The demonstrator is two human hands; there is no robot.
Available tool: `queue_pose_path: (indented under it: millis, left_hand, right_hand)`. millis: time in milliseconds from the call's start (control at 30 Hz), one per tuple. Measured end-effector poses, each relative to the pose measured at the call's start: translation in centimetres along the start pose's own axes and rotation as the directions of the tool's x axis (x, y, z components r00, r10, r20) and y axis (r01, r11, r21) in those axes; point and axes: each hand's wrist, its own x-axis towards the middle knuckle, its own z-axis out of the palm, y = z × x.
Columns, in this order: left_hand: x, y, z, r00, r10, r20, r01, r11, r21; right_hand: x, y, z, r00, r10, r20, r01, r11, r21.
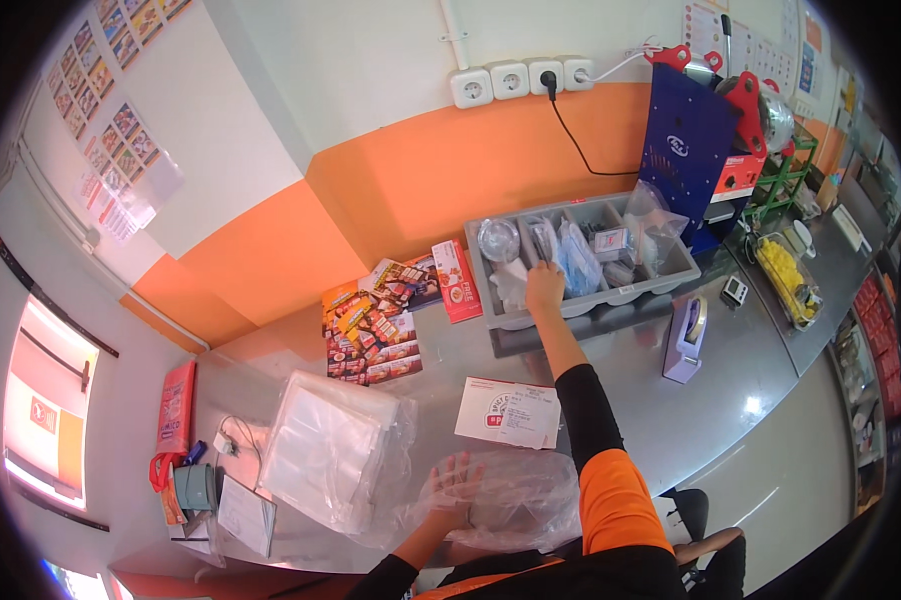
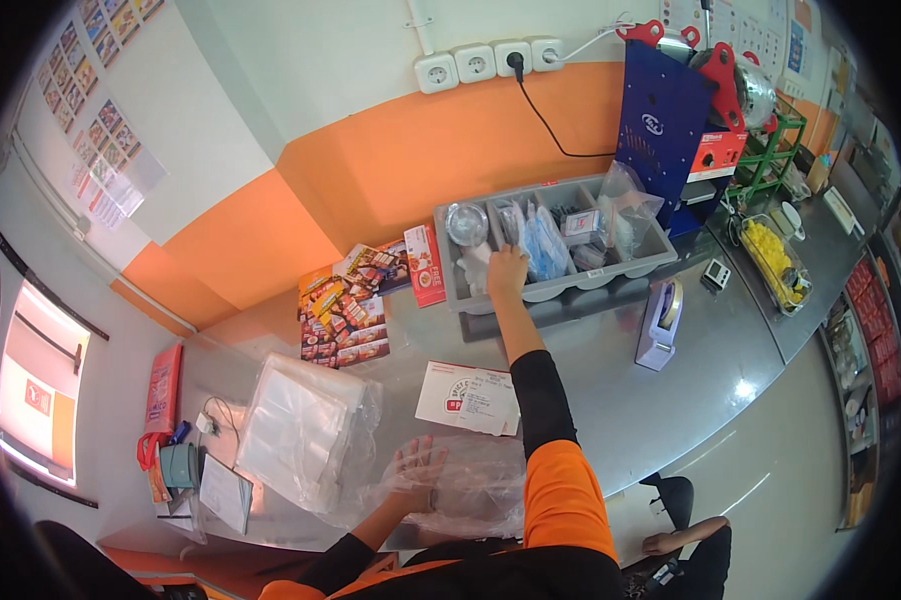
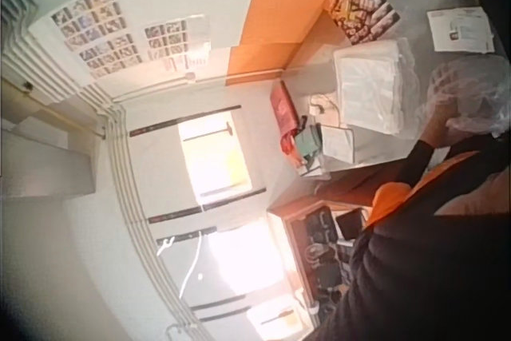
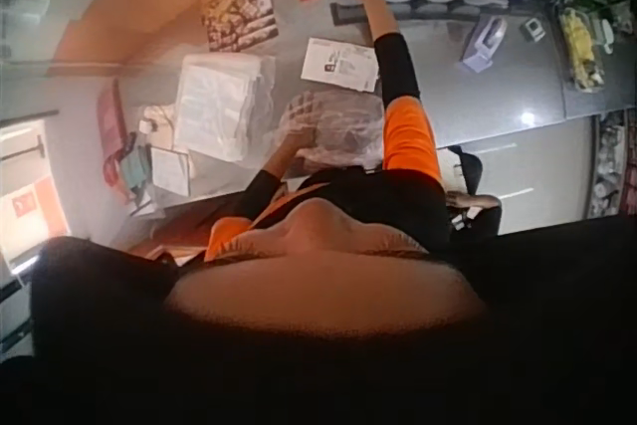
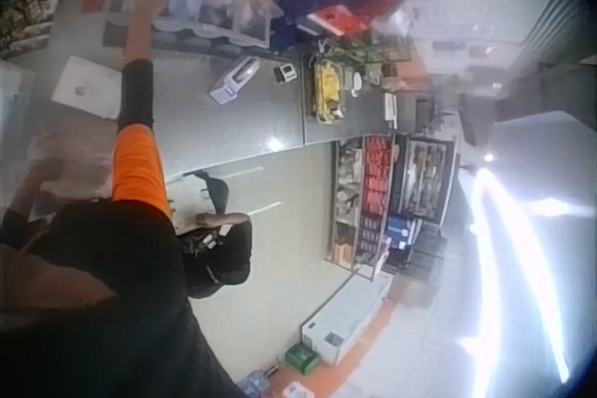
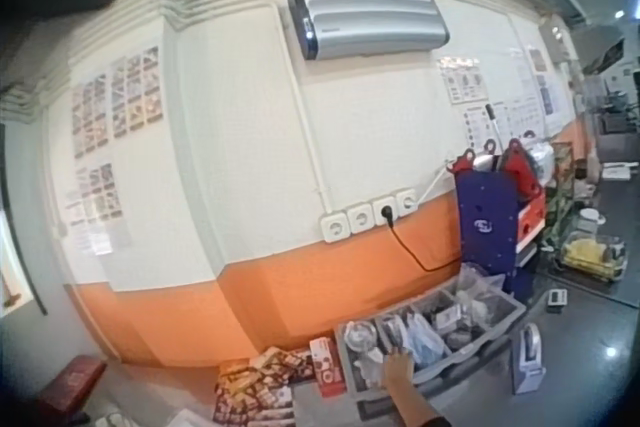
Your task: The person tapes a receipt onto a cardboard food box, puts the box into a plastic bag, and ties it. Then, the person folds flat cardboard meal boxes into shape by hand.
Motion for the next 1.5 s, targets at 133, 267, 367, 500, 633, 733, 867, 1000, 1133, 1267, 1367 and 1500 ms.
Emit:
queue_pose_path:
  millis: [133, 267, 367, 500, 633, 733, 867, 1000, 1133, 1267, 1367, 1500]
  left_hand:
    - [-0.7, -0.5, 1.2, 0.998, 0.006, -0.059, -0.009, 0.998, -0.062]
    - [0.5, -0.5, 3.7, 0.947, -0.028, -0.319, 0.082, 0.984, 0.159]
    - [0.3, -0.7, 3.7, 0.966, -0.038, -0.257, 0.068, 0.992, 0.109]
    - [0.0, -0.4, 1.2, 0.987, 0.002, -0.163, -0.013, 0.998, -0.063]
    - [0.2, -0.7, 3.6, 0.947, -0.038, -0.321, 0.064, 0.995, 0.071]
    - [-0.1, -0.8, 3.2, 0.957, -0.036, -0.288, 0.026, 0.999, -0.041]
    - [-1.1, 0.5, 1.6, 0.951, -0.024, -0.31, -0.035, 0.982, -0.184]
    - [-4.8, 0.8, -4.1, 0.989, 0.086, 0.117, -0.013, 0.859, -0.512]
    - [-6.8, 0.1, -4.1, 0.959, 0.244, -0.142, -0.24, 0.446, -0.862]
    - [-6.4, -0.7, -2.7, 0.981, 0.189, -0.052, -0.155, 0.582, -0.798]
    - [-5.9, -0.4, -3.0, 0.992, 0.104, -0.064, -0.097, 0.347, -0.933]
    - [-6.5, -0.7, -5.8, 0.957, 0.141, 0.252, 0.181, 0.384, -0.905]
  right_hand:
    - [0.2, -0.5, -0.8, 0.999, 0.052, 0.012, -0.053, 0.994, 0.101]
    - [0.3, 0.2, -0.6, 0.996, 0.06, -0.063, -0.045, 0.974, 0.223]
    - [0.3, -0.1, -0.9, 0.988, 0.099, -0.12, -0.038, 0.901, 0.432]
    - [0.1, 1.2, 0.6, 0.972, 0.183, -0.144, -0.042, 0.748, 0.662]
    - [0.4, -0.1, 0.4, 0.935, 0.296, -0.197, 0.018, 0.514, 0.857]
    - [0.0, 0.1, -0.1, 0.902, 0.398, -0.165, -0.01, 0.403, 0.915]
    - [-0.9, 2.1, -1.6, 0.819, 0.574, -0.015, 0.006, 0.017, 1.0]
    - [-6.0, 0.3, -9.4, 0.88, 0.439, 0.183, 0.025, -0.427, 0.904]
    - [-18.5, 0.7, -16.4, 0.939, -0.313, 0.14, -0.23, -0.275, 0.933]
    - [-28.5, 1.0, -15.2, 0.581, -0.78, 0.232, -0.026, 0.267, 0.963]
    - [-34.0, 1.4, -11.8, 0.507, -0.699, 0.504, 0.01, 0.589, 0.808]
    - [-35.1, 0.2, -13.2, 0.63, -0.574, 0.523, 0.153, 0.752, 0.641]
